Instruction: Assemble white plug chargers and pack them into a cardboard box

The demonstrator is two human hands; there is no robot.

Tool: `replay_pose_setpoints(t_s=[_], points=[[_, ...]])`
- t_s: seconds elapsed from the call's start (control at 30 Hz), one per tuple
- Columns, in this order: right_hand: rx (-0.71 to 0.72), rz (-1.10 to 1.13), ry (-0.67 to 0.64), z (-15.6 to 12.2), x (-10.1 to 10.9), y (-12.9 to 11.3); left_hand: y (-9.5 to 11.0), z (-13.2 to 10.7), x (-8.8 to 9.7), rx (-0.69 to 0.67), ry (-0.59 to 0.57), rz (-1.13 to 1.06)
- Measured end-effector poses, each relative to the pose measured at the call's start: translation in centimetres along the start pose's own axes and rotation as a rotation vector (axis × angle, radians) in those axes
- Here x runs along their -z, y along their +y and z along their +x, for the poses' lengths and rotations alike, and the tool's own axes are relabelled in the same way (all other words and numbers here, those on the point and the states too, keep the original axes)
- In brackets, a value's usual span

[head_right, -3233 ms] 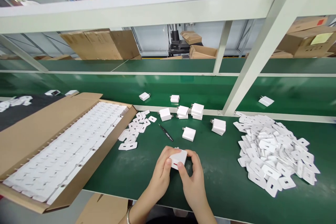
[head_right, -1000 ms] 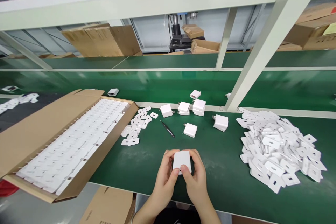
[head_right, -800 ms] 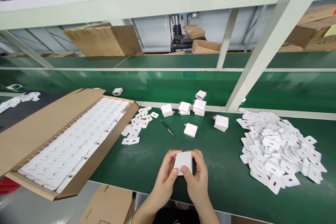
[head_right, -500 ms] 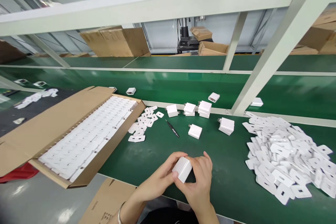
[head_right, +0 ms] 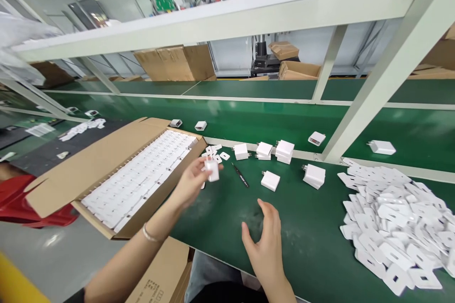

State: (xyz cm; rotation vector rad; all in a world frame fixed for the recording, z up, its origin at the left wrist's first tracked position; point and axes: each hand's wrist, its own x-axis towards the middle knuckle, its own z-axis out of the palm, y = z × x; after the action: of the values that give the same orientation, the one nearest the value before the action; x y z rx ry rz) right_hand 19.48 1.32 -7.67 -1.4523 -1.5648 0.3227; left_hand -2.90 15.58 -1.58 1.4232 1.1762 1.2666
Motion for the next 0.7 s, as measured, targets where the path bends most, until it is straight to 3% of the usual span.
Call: replay_pose_setpoints(t_s=[0.1,0.17,0.33,0.5,0.7], points=[[-0.040,0.019,0.008,0.0,-0.1,0.5,0.6,5.7,4.2,-0.080,0.173,0.107],[-0.059,0.024,0.006,-0.1,-0.2,0.7,1.1,8.9,7.1,-0.100,0.221,0.187],[-0.072,0.019,0.003,-0.1,-0.3,0.9,1.3,13.3,12.1,-0.056,0.115,0.376],[-0.099,0.013,-0.023,0.0,-0.2,0.8,-0.2,14.7,13.9,-0.027,-0.064,0.499],[-0.090,-0.011,-0.037,0.0,-0.1,0.9,-0.8,15.6,13.6,-0.015,-0.186,0.635]])
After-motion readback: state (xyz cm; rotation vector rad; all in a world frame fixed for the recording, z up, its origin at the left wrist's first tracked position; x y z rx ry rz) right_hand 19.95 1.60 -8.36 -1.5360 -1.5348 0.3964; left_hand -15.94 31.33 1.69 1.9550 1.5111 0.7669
